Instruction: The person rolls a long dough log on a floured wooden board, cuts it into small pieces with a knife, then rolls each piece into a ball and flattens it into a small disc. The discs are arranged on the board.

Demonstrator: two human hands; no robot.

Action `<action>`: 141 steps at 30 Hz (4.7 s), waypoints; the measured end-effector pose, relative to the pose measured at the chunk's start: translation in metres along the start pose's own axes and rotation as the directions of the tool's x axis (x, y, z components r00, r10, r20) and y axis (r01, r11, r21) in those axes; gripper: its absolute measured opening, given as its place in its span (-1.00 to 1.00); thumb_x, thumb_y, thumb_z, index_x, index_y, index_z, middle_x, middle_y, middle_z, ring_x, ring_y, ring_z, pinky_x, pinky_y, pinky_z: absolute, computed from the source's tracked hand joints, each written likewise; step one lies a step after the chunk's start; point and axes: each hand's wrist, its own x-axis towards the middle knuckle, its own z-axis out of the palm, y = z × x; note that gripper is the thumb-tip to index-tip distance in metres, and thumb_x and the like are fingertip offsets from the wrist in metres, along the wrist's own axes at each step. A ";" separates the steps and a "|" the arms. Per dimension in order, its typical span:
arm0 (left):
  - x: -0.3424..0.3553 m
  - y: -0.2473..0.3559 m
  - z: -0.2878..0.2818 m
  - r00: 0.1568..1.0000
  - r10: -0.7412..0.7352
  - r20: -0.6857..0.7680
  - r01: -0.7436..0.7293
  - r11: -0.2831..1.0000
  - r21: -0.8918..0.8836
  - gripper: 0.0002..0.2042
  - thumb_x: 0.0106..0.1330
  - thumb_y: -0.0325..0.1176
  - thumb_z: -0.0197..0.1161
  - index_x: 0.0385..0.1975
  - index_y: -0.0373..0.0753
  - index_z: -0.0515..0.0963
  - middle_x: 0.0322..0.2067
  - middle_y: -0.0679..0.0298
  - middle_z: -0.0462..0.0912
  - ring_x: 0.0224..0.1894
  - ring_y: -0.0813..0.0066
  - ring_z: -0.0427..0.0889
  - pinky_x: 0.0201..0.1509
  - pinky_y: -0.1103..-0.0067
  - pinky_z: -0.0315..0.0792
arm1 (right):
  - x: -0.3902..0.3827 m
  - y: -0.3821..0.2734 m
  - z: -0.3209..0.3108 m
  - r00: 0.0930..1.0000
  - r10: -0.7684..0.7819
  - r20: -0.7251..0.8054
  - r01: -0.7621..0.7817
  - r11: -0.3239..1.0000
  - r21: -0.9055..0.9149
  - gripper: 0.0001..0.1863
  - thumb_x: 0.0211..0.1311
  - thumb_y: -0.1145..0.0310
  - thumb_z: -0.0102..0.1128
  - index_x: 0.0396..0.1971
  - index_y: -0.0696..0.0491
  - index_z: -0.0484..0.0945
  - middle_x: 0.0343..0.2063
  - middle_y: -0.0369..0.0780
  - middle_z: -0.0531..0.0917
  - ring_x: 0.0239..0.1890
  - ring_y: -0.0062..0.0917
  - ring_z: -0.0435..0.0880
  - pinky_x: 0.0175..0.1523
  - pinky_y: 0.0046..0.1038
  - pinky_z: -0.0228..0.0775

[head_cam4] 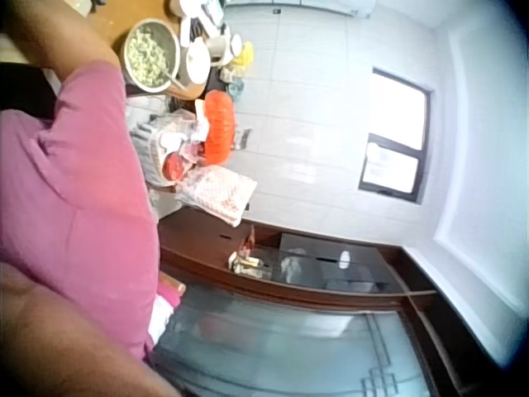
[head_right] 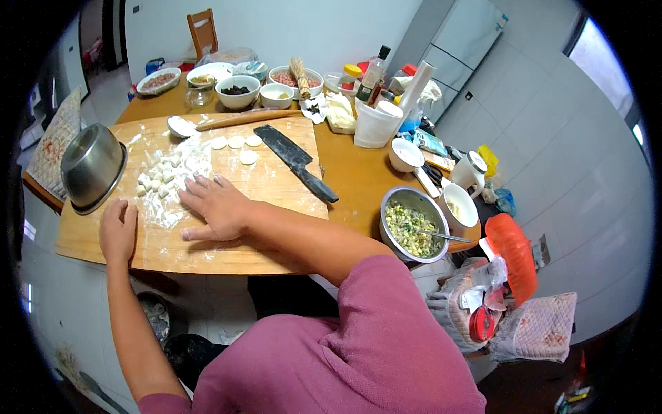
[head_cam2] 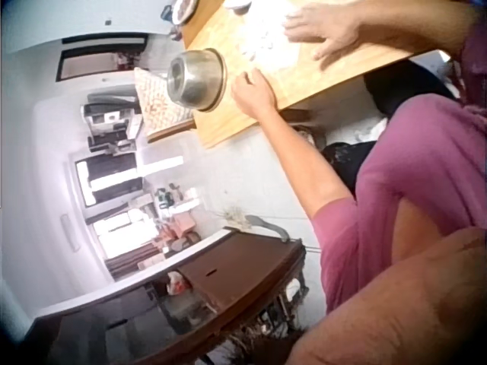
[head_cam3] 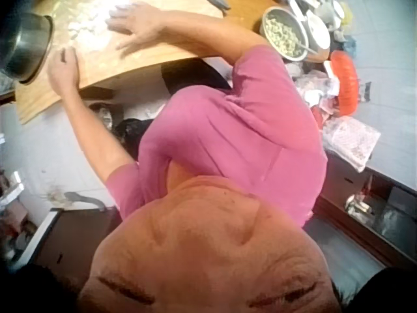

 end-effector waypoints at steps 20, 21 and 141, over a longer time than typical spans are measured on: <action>-0.007 0.004 -0.009 0.998 -0.045 -0.033 0.047 0.998 0.050 -0.60 0.40 -0.08 0.33 0.03 -0.28 0.71 0.15 0.11 0.70 0.23 0.08 0.61 0.34 0.25 0.46 | 0.069 0.025 -0.004 0.716 -0.023 -0.698 0.000 0.999 -0.033 -0.55 0.48 0.24 0.19 0.24 0.16 0.56 0.15 0.03 0.64 0.22 -0.01 0.56 0.41 -0.05 0.29; -0.007 0.004 -0.007 0.998 -0.043 -0.041 0.045 0.998 0.053 -0.59 0.40 -0.08 0.34 0.04 -0.28 0.72 0.16 0.11 0.70 0.24 0.08 0.61 0.35 0.25 0.46 | 0.068 0.025 0.004 0.698 -0.087 -0.711 -0.006 0.992 -0.127 -0.56 0.46 0.25 0.21 0.23 0.15 0.57 0.13 0.02 0.65 0.21 -0.01 0.57 0.40 -0.05 0.30; -0.010 0.005 -0.012 0.996 -0.081 -0.045 0.082 0.996 0.022 -0.63 0.38 -0.12 0.35 -0.04 -0.30 0.75 0.16 0.08 0.72 0.23 0.08 0.63 0.33 0.27 0.49 | 0.014 -0.001 -0.054 0.947 0.273 0.169 -0.308 0.920 0.242 -0.76 0.20 0.35 0.53 -0.19 0.16 0.76 -0.22 -0.08 0.78 -0.20 -0.32 0.75 -0.06 -0.35 0.59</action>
